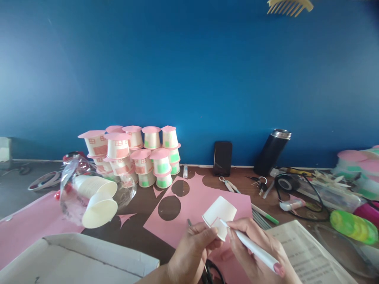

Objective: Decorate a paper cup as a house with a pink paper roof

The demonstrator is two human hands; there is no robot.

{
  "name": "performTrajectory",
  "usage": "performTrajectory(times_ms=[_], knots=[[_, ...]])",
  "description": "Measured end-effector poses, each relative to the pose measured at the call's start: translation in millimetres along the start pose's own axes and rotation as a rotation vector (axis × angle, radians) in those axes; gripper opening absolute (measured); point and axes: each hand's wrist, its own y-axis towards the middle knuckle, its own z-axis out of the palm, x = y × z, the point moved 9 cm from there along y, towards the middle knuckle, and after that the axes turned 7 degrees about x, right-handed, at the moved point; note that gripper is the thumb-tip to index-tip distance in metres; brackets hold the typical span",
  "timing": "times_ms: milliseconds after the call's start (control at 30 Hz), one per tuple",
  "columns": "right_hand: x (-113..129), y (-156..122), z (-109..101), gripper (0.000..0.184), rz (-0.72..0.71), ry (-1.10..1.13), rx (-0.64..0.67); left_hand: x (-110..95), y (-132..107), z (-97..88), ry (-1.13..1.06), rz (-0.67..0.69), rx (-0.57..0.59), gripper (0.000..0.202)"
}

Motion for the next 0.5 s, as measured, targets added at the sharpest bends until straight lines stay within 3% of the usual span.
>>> performTrajectory(times_ms=[500], knots=[[-0.7,0.1,-0.3,0.008,0.017,0.006,-0.048,-1.3,-0.3,3.6,0.025,-0.007,0.022,0.022]])
